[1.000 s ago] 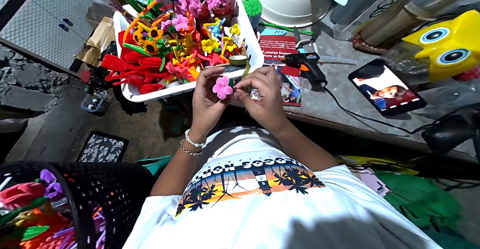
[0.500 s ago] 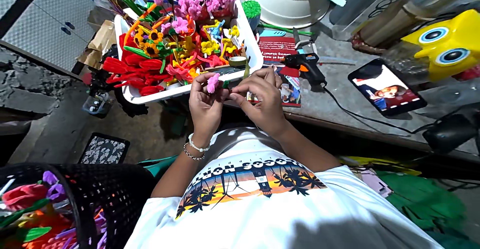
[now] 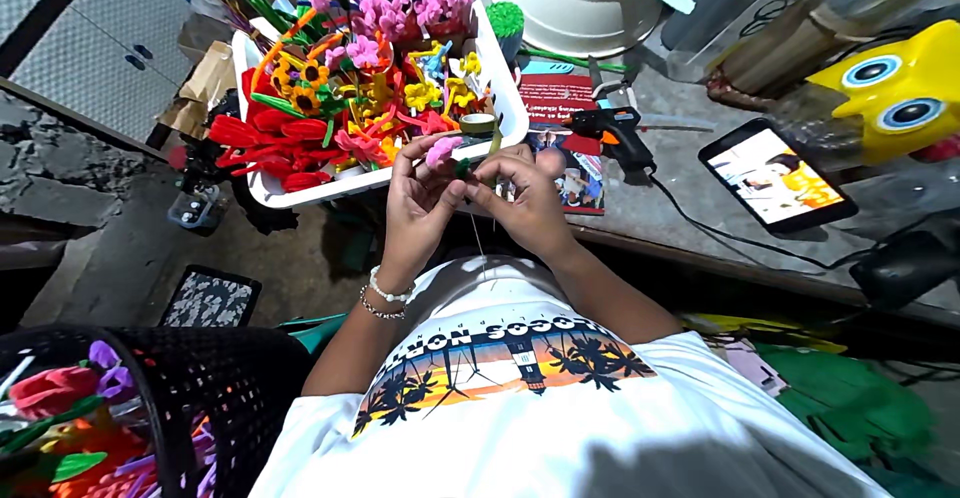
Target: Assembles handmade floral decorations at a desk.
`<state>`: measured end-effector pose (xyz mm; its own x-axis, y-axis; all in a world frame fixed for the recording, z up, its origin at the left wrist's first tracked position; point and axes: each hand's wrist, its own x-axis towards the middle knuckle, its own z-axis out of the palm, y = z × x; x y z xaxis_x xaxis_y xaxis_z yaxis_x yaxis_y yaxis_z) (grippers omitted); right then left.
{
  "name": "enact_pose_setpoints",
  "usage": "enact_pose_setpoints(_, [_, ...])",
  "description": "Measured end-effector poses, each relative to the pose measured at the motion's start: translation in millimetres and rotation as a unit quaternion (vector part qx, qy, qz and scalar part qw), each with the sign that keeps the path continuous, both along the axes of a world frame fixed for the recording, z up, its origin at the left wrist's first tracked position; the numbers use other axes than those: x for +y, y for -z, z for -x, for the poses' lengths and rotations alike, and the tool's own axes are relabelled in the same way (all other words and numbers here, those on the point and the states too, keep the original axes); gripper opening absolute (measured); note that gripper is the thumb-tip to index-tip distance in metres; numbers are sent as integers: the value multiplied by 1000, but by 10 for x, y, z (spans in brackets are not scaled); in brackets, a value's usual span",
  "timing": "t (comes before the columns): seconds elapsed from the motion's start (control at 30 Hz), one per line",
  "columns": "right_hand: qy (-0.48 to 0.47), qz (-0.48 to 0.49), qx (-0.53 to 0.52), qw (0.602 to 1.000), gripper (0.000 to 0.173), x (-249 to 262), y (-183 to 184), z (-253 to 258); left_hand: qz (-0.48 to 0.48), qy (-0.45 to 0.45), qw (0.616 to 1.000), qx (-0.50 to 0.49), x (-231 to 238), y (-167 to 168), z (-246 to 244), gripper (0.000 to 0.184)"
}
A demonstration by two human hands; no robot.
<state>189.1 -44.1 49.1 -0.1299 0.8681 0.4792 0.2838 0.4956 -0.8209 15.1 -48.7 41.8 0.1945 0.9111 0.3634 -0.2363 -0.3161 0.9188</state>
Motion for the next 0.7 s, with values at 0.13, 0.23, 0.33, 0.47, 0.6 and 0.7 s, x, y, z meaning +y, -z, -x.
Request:
enact_pose_setpoints(0.13, [20, -5, 32, 999, 8, -15, 38, 55, 33, 10, 999, -41, -9, 16, -17, 59])
enact_pose_setpoints(0.23, [39, -19, 18, 999, 8, -3, 69, 58, 44, -2, 998, -39, -31, -19, -20, 56])
enact_pose_setpoints(0.33, [62, -52, 2, 997, 7, -5, 78, 88, 42, -12, 999, -24, -60, -38, 8, 51])
enact_pose_setpoints(0.47, [45, -51, 1, 998, 10, -23, 55, 79, 7, -61, 998, -17, -11, 11, -22, 48])
enact_pose_setpoints(0.6, [21, -32, 14, 999, 11, 14, 82, 61, -63, -105, 992, 2, 9, 70, -55, 47])
enact_pose_setpoints(0.7, [-18, 4, 35, 999, 15, 29, 66, 34, -45, -84, 995, -21, -1, 60, -64, 43])
